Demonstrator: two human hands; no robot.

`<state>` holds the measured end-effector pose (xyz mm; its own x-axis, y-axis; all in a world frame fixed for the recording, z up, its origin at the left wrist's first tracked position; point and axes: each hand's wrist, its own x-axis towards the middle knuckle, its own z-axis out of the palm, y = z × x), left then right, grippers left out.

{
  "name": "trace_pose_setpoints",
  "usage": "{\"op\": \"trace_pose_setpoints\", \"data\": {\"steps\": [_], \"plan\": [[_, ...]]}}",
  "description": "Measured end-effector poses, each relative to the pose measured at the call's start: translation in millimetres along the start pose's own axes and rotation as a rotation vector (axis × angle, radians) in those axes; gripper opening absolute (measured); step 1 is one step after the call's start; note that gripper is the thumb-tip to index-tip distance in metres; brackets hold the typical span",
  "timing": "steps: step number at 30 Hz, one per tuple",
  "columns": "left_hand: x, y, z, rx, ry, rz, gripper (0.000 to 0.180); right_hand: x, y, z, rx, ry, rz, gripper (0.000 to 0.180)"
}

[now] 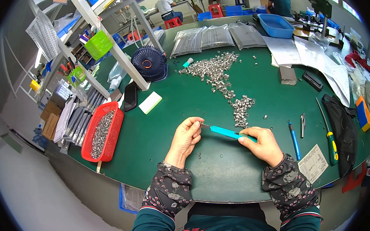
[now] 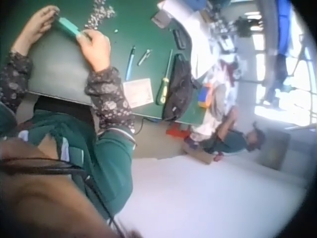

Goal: Using a utility knife to deburr or scrape small metal components at a workshop bench.

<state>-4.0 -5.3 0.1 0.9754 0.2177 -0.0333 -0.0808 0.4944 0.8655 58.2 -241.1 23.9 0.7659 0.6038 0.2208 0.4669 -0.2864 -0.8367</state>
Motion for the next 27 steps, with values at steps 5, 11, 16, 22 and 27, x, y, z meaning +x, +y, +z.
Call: {"op": "trace_pose_setpoints", "data": {"steps": [5,11,16,22,27], "plan": [[-0.2,-1.3,-1.8,0.014,-0.008,-0.003,0.013,-1.1,-3.8,-0.4,-0.108,0.038,-0.026,0.026],[-0.7,-2.1,-1.2,0.034,0.015,-0.004,0.015,-2.6,-7.4,-0.3,-0.213,0.092,-0.062,0.025],[-1.2,-1.4,0.4,0.1,0.035,-0.002,0.016,-3.3,-6.9,1.2,-0.269,0.147,-0.102,0.024],[-0.8,-2.4,0.3,0.179,0.059,-0.007,0.019,-4.0,-7.7,0.9,-0.316,0.162,-0.133,0.023],[-1.7,-0.9,1.3,0.173,0.059,-0.017,0.021,-4.6,-7.8,1.3,-0.341,0.185,-0.182,0.024]]}}
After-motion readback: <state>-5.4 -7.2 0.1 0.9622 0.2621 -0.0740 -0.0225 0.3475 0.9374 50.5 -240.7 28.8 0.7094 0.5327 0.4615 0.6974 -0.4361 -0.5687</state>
